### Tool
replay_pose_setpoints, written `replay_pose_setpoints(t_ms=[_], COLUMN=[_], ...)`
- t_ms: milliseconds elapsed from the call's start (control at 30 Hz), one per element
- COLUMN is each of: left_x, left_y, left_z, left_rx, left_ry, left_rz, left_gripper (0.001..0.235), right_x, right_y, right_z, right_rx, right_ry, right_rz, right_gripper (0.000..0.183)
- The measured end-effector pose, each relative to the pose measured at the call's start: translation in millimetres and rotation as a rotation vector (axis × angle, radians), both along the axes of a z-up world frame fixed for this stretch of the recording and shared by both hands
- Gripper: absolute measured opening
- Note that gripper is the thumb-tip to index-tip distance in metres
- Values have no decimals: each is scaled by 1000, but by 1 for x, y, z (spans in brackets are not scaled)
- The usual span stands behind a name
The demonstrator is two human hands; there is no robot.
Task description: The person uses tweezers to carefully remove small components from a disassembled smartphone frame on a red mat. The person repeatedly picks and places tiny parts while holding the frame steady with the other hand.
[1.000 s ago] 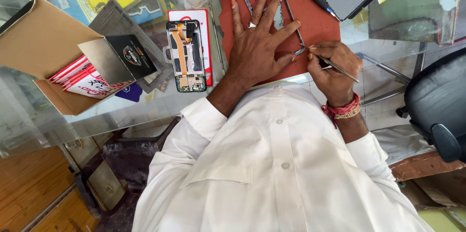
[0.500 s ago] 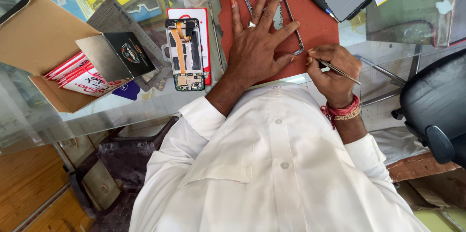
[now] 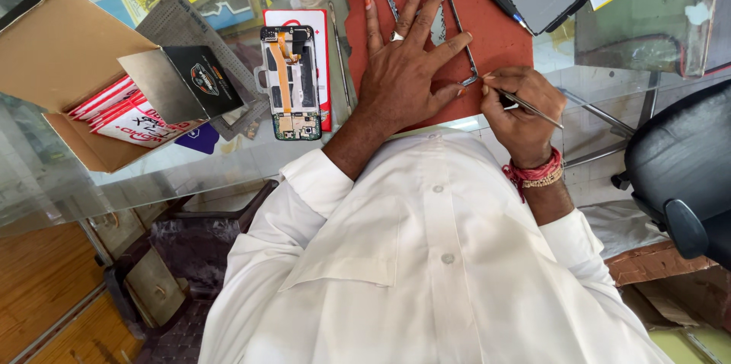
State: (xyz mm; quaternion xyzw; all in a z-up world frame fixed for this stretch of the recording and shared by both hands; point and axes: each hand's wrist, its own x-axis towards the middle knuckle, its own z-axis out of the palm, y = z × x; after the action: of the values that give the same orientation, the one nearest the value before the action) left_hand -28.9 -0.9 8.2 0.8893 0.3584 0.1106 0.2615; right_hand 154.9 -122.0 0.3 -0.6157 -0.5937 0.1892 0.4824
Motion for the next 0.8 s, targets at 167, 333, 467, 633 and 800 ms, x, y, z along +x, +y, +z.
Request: replay_pose_setpoints(t_ms=[167,333,467,633,800], left_x=[1,0,1,0,1], left_y=[-1,-1,-2,-1,1], left_z=[-1,-2,-2,-3,-1], left_rx=[2,12,10,9,7], left_ry=[1,-8,-12,-15,-11], left_rz=[-1,6,1,2,-1], left_gripper=[64,63,64,63,63], right_x=[1,0,-1,0,3], right_y=[-3,0,-3,-1,1], right_z=[0,-1,0,-2,-1], right_rx=[-7,4,-24,-27,-18], right_ry=[41,21,81,-1,29], right_rz=[10,9,-12,-33,12], right_gripper=[15,15,14,14,13])
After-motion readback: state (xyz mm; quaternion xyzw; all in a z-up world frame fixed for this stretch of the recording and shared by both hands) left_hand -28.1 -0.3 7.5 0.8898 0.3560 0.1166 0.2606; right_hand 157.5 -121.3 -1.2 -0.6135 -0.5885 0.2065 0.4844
